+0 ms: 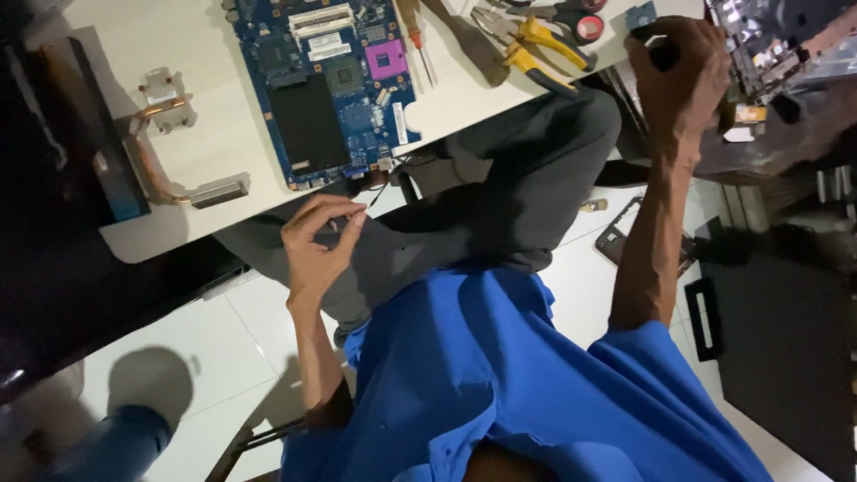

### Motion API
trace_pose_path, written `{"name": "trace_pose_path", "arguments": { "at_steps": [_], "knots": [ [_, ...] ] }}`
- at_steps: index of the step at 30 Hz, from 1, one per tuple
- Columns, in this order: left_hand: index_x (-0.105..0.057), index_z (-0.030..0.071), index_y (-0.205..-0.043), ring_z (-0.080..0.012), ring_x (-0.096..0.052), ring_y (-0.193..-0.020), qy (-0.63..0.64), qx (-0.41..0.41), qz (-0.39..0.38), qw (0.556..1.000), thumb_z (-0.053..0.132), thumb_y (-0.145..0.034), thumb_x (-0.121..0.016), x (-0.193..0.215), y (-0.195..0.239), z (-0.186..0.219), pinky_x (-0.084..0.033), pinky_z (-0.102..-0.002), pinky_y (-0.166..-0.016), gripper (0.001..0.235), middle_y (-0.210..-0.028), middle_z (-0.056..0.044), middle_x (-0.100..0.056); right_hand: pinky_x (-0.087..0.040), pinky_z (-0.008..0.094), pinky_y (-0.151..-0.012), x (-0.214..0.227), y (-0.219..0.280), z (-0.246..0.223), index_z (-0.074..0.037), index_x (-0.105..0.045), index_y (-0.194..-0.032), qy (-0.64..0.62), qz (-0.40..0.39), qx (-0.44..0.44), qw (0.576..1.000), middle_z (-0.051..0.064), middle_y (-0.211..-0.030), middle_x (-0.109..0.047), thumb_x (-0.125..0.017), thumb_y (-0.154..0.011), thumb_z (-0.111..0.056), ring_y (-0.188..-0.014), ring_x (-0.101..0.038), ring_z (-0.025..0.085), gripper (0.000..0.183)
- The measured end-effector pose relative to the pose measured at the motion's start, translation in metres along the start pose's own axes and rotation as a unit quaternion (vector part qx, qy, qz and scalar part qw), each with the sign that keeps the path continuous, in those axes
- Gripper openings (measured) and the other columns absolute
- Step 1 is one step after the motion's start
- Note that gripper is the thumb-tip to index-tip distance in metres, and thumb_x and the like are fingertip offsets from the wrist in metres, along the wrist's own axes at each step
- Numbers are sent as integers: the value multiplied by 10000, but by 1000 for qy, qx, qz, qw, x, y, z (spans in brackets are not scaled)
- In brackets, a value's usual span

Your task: The person removes a small chip from a motherboard using a screwdriver, inspects it with a magnifying glass, and then cleans the motherboard with a brush. The person handles the chip, screwdriver, magnifying glass, and brush during the process.

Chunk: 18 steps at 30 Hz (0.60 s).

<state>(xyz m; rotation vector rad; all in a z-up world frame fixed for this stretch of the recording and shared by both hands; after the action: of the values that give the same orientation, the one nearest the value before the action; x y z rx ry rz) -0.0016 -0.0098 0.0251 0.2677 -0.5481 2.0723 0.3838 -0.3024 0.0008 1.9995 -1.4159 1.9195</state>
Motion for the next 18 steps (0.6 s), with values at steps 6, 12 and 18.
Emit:
{"name": "trace_pose_path", "arguments": {
  "at_steps": [6, 12, 18],
  "knots": [
    [-749, 23, -1031, -226, -691, -932, 15, 15, 17, 1000, 20, -976, -728, 1, -1, 1, -567, -324, -809, 60, -990, -110, -715, -550, 375, -720, 1, 0, -8, -16, -840, -1098, -28, -5, 20, 999, 110, -983, -803, -922, -1008, -55, -883, -728, 237, 128],
    [-748, 33, -1055, -217, -693, -945, 24, 21, 2, 999, 66, -978, -730, -10, 2, -8, -565, -314, -803, 87, -1008, -102, -718, -497, 387, -678, 0, 0, -6, -81, -668, -1192, 5, -1, -13, 1000, 54, -962, -765, -920, -993, -95, -823, -656, 197, 321],
    [-749, 68, -1062, -142, -674, -907, 95, 90, -8, 991, 99, -990, -709, -34, -7, -1, -520, -256, -751, 88, -1004, -47, -739, -610, 421, -698, 26, -15, -60, 70, -558, -1353, -161, 8, 35, 986, 298, -1159, -754, -852, -1033, 148, -907, -733, 374, 441]
  ]
}}
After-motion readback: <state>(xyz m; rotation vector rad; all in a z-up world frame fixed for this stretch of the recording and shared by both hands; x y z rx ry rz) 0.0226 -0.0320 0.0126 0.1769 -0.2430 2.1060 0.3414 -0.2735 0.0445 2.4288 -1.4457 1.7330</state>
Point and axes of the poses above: each hand's wrist, its own y-axis away from the middle knuckle, its own x-axis out of the back of the hand, z = x × y, the point moved 9 cm from there along -y, towards the middle knuckle
